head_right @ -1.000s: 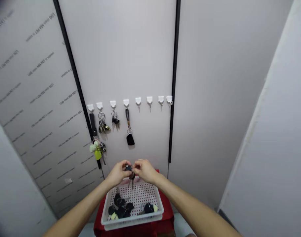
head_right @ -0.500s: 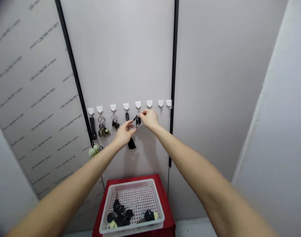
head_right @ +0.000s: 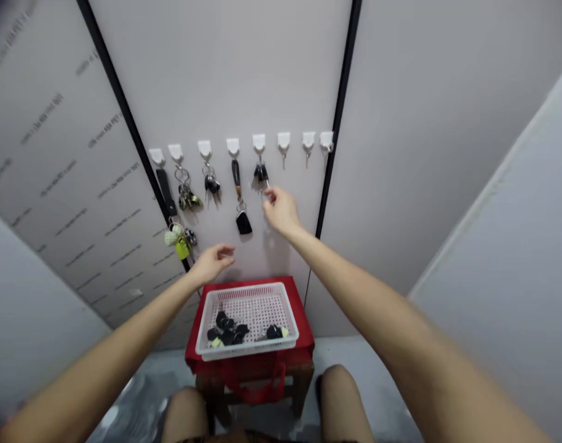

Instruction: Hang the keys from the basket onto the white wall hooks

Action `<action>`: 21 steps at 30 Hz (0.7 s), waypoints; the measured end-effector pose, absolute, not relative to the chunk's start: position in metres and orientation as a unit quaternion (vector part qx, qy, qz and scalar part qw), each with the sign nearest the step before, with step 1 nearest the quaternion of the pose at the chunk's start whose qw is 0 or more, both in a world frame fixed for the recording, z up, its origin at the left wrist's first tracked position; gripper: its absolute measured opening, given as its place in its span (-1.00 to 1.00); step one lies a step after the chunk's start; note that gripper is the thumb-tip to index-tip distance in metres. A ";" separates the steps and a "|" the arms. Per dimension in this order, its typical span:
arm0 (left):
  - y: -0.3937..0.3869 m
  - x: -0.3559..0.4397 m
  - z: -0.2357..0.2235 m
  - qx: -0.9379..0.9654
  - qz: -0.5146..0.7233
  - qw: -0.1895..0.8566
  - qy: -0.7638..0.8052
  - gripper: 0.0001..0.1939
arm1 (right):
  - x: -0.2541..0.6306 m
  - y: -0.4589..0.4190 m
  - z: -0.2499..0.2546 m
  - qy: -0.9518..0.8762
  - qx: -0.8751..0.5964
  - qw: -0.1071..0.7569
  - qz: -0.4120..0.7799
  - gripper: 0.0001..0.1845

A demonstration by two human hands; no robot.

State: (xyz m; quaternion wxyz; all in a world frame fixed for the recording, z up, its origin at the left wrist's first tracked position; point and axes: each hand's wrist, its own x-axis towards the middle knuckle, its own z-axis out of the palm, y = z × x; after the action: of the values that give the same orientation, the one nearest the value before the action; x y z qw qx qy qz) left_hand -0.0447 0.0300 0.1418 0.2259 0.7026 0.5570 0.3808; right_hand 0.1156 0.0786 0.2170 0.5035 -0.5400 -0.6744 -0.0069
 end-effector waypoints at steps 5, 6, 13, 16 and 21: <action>0.002 -0.074 0.058 0.746 0.161 0.224 0.606 -0.68 | 0.098 0.029 0.087 -0.798 -0.499 0.273 0.196 -0.75; -0.005 -0.076 0.048 0.756 0.126 0.212 0.607 -0.67 | 0.093 0.020 0.065 -0.814 -0.487 0.227 0.222 -0.75; -0.019 -0.071 0.027 0.800 0.032 0.113 0.588 -0.76 | 0.063 0.000 0.004 -0.854 -0.469 0.126 0.188 -0.69; -0.015 -0.069 0.025 0.796 0.051 0.150 0.584 -0.80 | 0.060 -0.003 0.005 -0.847 -0.495 0.110 0.159 -0.73; -0.007 -0.057 0.041 0.751 0.141 0.303 0.570 -0.89 | 0.074 -0.007 0.011 -0.847 -0.482 0.136 0.179 -0.67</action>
State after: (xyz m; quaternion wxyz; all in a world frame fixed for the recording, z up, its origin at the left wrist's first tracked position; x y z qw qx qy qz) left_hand -0.0570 -0.0072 0.0414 0.3027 0.7508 0.5699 0.1412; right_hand 0.0744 -0.0068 0.0115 0.1361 -0.4823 -0.8466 0.1793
